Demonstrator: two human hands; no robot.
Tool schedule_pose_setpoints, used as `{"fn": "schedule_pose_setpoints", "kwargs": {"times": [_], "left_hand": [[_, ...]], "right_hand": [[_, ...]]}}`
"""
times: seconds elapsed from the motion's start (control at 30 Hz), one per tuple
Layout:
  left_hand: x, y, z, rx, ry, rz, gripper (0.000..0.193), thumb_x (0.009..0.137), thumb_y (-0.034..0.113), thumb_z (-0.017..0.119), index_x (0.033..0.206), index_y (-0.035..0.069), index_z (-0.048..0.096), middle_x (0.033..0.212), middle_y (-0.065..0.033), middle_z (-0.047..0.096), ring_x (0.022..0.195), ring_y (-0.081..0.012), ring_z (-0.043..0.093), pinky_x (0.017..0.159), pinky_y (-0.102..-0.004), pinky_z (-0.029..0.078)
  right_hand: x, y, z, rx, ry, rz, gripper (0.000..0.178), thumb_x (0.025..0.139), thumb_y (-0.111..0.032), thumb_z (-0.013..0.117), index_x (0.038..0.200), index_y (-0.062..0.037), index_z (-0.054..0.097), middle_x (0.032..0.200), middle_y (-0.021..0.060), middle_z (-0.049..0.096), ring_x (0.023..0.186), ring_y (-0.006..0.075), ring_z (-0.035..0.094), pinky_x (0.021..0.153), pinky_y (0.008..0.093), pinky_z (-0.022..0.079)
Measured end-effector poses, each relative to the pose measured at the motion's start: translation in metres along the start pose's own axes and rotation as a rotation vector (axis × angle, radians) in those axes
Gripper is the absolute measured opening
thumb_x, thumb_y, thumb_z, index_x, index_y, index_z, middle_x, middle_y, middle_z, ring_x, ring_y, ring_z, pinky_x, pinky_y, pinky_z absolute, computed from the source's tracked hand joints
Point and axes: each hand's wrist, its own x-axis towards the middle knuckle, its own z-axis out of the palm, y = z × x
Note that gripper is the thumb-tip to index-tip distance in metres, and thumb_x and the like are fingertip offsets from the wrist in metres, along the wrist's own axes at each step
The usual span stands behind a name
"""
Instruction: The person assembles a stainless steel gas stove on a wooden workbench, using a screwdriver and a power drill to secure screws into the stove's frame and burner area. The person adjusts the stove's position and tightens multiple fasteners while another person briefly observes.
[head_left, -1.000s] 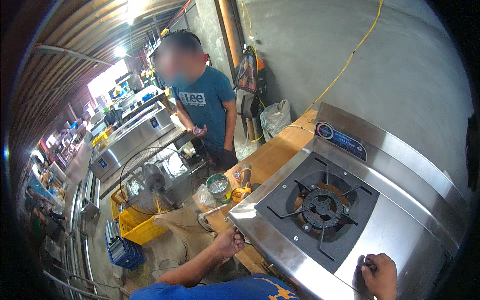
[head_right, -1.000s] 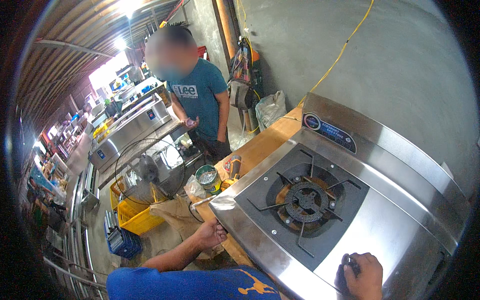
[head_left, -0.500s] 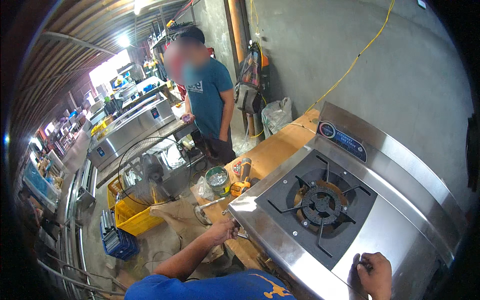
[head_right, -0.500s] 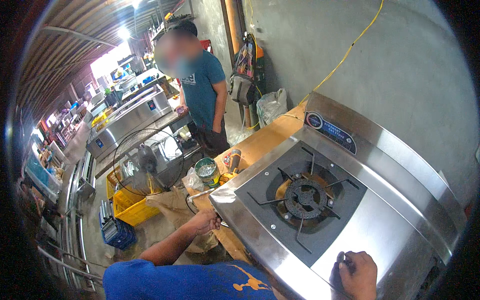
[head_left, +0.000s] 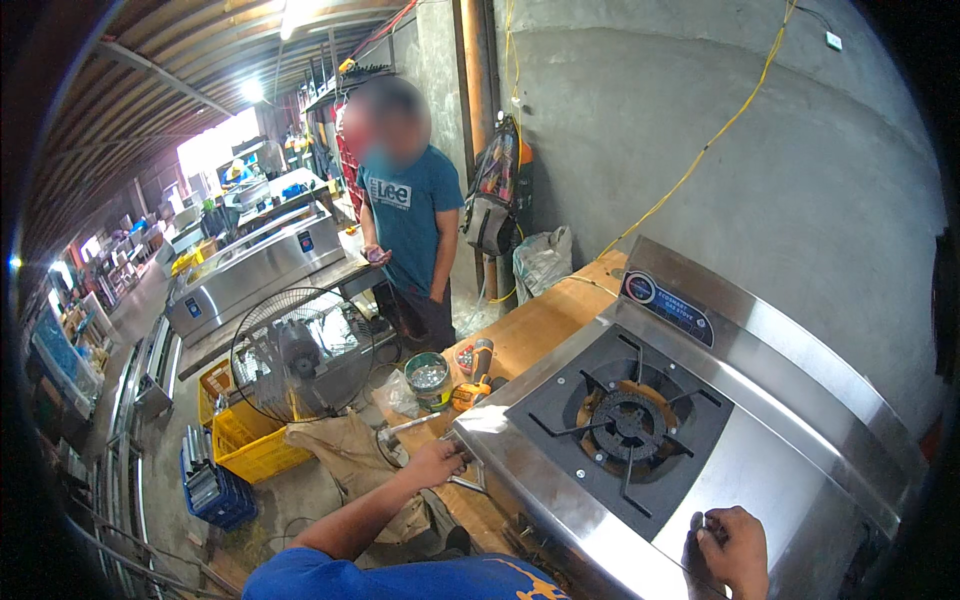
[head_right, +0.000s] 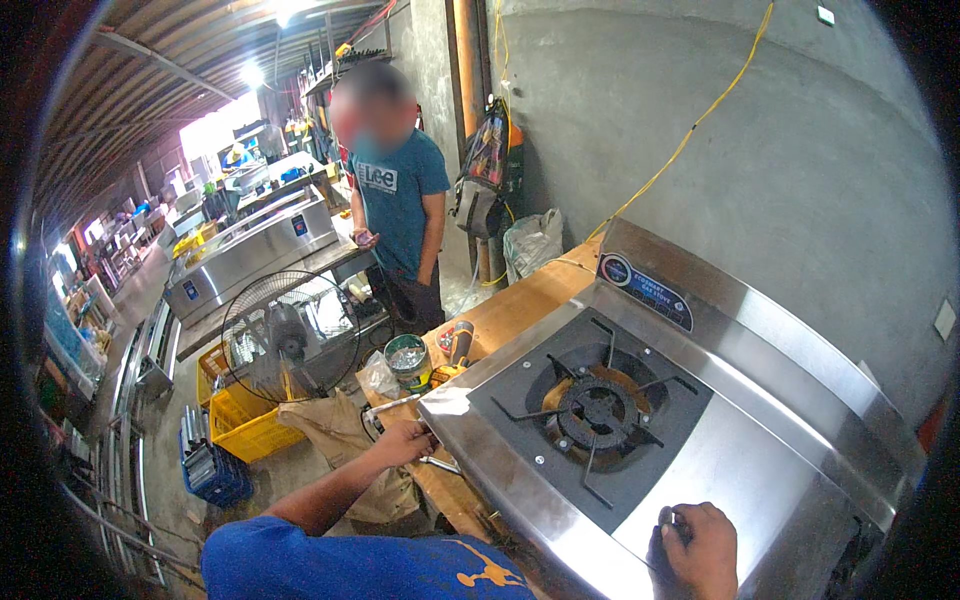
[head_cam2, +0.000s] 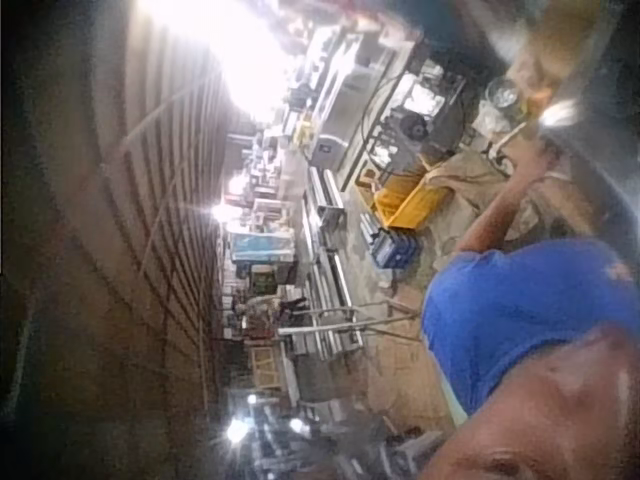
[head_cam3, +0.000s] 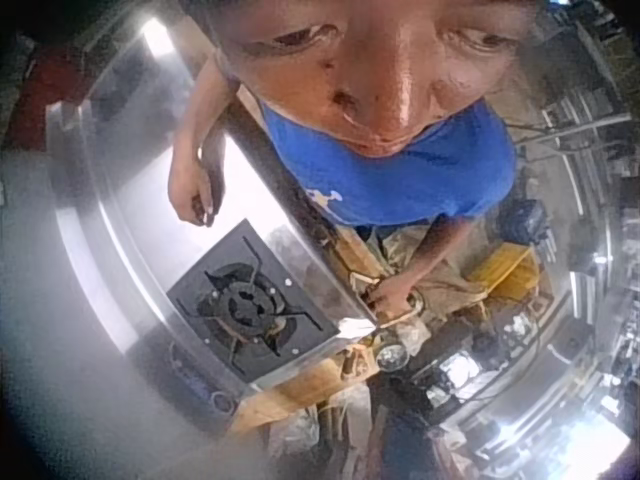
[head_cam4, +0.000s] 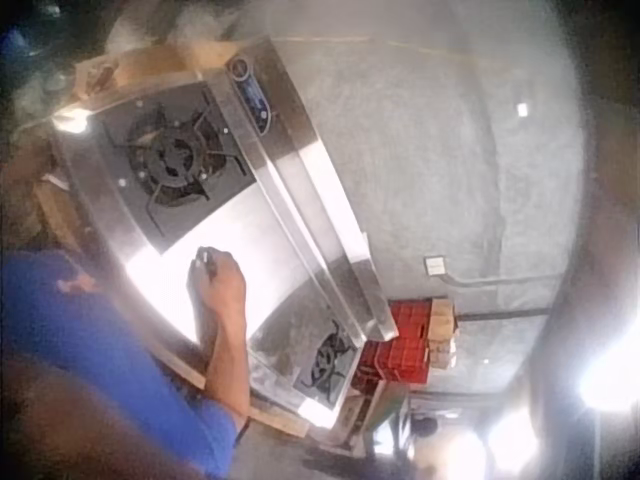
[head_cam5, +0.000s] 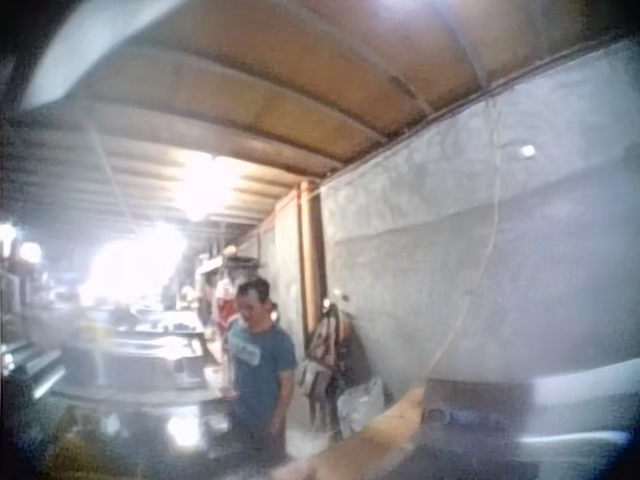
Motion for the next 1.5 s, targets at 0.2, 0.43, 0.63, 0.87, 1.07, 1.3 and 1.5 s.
{"fn": "schedule_pose_setpoints", "kwargs": {"times": [0.2, 0.43, 0.63, 0.87, 1.07, 1.3, 1.5], "left_hand": [[-0.008, 0.008, 0.0, 0.62, 0.245, 0.322, 0.029, 0.081, 0.029, 0.066, 0.095, 0.004, 0.071, 0.087, -0.024, 0.068, 0.078, -0.044, 0.066, 0.07, -0.0486, 0.053], [-0.015, 0.013, 0.009, 0.324, 0.275, 0.089, 0.023, 0.09, 0.022, 0.067, 0.099, 0.001, 0.07, 0.081, -0.0151, 0.071, 0.07, -0.0236, 0.068, 0.066, -0.0366, 0.053], [-0.01, 0.012, 0.011, -0.203, 0.175, -0.041, 0.021, 0.097, 0.018, 0.063, 0.103, -0.001, 0.069, 0.082, -0.0033, 0.07, 0.071, -0.0119, 0.065, 0.063, -0.0287, 0.052], [0.003, -0.008, -0.003, -0.337, -0.106, -0.217, 0.026, 0.102, 0.025, 0.059, 0.105, 0.003, 0.071, 0.083, -0.0022, 0.071, 0.069, -0.0123, 0.066, 0.057, -0.0286, 0.05], [-0.006, 0.01, -0.001, 0.33, 0.096, 0.019, 0.023, 0.094, 0.024, 0.063, 0.091, 0.002, 0.071, 0.077, -0.0121, 0.071, 0.069, -0.0255, 0.07, 0.062, -0.0403, 0.054], [-0.016, 0.02, 0.007, 0.523, 0.241, 0.159, 0.026, 0.089, 0.026, 0.063, 0.089, 0.002, 0.07, 0.083, -0.0201, 0.069, 0.079, -0.037, 0.069, 0.072, -0.0463, 0.055], [0.003, -0.002, -0.014, -0.82, -0.234, -0.421, 0.035, 0.105, 0.031, 0.056, 0.103, -0.001, 0.069, 0.085, -0.0085, 0.069, 0.079, -0.0224, 0.07, 0.071, -0.0355, 0.057]], "right_hand": [[-0.001, 0.0, 0.002, -0.055, -0.02, 0.007, 0.028, 0.076, -0.016, 0.075, 0.1, -0.001, 0.072, 0.09, 0.0171, 0.068, 0.081, 0.0319, 0.069, 0.076, 0.0396, 0.056], [-0.002, -0.002, 0.003, -0.054, -0.013, 0.001, 0.028, 0.077, -0.016, 0.076, 0.101, -0.0018, 0.072, 0.091, 0.0168, 0.068, 0.082, 0.0326, 0.069, 0.077, 0.0401, 0.056], [-0.003, -0.002, 0.001, -0.008, -0.028, 0.041, 0.03, 0.077, -0.02, 0.075, 0.102, -0.0047, 0.073, 0.091, 0.0153, 0.068, 0.086, 0.0335, 0.067, 0.079, 0.0423, 0.054], [-0.003, -0.007, -0.007, -0.071, -0.099, 0.091, 0.032, 0.077, -0.021, 0.076, 0.105, -0.0058, 0.073, 0.095, 0.0155, 0.07, 0.092, 0.035, 0.068, 0.083, 0.044, 0.054], [-0.006, -0.009, 0.002, -0.746, 0.029, -0.32, 0.031, 0.092, -0.026, 0.065, 0.117, -0.0086, 0.069, 0.106, 0.0183, 0.068, 0.102, 0.0373, 0.065, 0.09, 0.045, 0.052], [-0.007, -0.013, -0.005, -0.611, -0.02, -0.274, 0.034, 0.091, -0.027, 0.065, 0.119, -0.0078, 0.067, 0.104, 0.0197, 0.068, 0.099, 0.0379, 0.065, 0.088, 0.0461, 0.053], [0.0, -0.008, 0.001, 0.006, -0.019, 0.03, 0.029, 0.076, -0.012, 0.075, 0.102, 0.001, 0.072, 0.091, 0.017, 0.069, 0.081, 0.0318, 0.069, 0.076, 0.0392, 0.056]]}}
